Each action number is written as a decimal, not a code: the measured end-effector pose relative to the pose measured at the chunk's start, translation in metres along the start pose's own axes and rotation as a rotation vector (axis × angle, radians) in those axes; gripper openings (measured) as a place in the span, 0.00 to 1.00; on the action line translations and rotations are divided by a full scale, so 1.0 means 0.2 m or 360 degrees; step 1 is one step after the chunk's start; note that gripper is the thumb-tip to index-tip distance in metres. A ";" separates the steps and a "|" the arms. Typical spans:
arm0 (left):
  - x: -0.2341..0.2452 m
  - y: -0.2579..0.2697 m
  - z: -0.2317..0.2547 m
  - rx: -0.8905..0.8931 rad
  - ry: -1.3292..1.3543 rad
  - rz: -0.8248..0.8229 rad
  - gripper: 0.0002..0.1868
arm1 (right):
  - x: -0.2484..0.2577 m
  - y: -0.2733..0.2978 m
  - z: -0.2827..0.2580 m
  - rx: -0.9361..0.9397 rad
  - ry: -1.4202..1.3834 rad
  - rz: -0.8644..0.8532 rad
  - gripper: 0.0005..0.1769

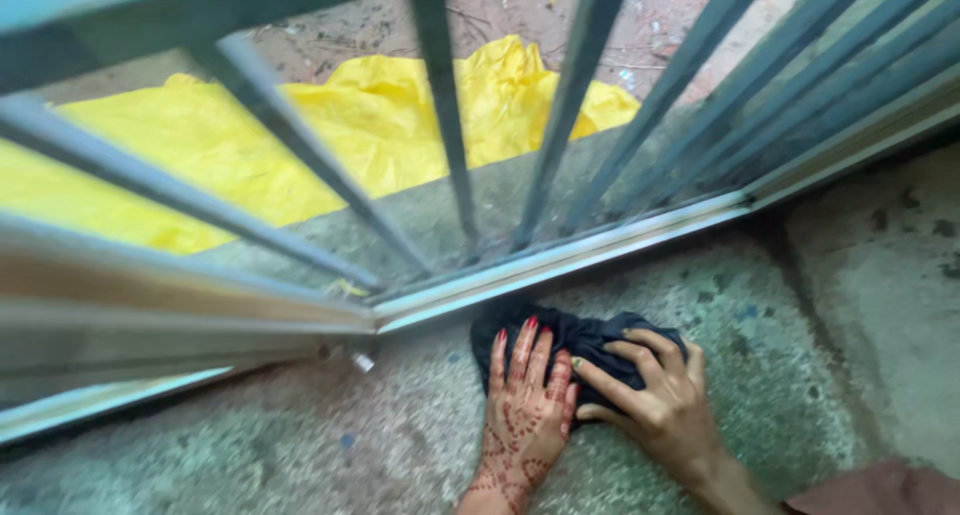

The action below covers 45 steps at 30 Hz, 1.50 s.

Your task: The person wipes a window sill and frame with a cloth, periodically rinsing the cloth in a bucket of water.

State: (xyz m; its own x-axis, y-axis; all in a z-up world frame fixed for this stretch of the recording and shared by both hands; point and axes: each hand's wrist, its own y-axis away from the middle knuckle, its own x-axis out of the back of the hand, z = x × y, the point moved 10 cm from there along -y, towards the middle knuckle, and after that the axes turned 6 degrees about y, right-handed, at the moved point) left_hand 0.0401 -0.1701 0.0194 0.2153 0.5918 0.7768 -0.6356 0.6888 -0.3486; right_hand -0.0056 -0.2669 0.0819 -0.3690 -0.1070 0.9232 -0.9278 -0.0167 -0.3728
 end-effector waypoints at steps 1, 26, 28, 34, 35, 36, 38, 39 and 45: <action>-0.04 -0.02 0.01 0.0033 -0.0033 0.0008 0.24 | 0.00 -0.02 0.04 0.0064 -0.0013 0.0010 0.31; -0.63 -0.59 0.42 0.0062 -0.0001 -0.0143 0.26 | 0.14 0.19 0.77 -0.0786 0.0547 -0.0014 0.32; -0.63 -0.57 0.48 -0.0145 0.0063 -0.0198 0.26 | 0.18 0.32 0.74 -0.0982 0.0554 0.0017 0.31; -0.50 -0.32 0.73 -0.0708 0.0556 -0.0480 0.29 | 0.29 0.77 0.58 -0.1252 0.0708 0.0154 0.32; -0.49 -0.30 0.75 -0.0787 0.0606 -0.0533 0.30 | 0.30 0.79 0.56 -0.1178 0.0711 0.0233 0.32; -0.48 -0.31 0.74 -0.0881 0.0605 -0.0547 0.30 | 0.32 0.80 0.54 -0.1107 0.0712 0.0302 0.32; -0.51 -0.39 0.72 -0.1069 0.0595 -0.0563 0.28 | 0.30 0.81 0.57 -0.1216 0.0750 0.0293 0.30; -0.53 -0.44 0.72 -0.1148 0.0513 -0.0527 0.27 | 0.29 0.78 0.60 -0.1267 0.0767 0.0294 0.29; -0.71 -0.69 0.73 -0.1329 0.0224 -0.0407 0.26 | 0.27 0.59 0.78 -0.1250 0.0969 0.0304 0.28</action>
State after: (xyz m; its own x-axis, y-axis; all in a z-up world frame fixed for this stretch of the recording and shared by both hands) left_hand -0.0113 -0.4106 0.0342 0.4008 0.3862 0.8308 0.1813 0.8554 -0.4851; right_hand -0.1267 -0.4288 0.0738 -0.2768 0.4896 0.8268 -0.5430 0.6302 -0.5550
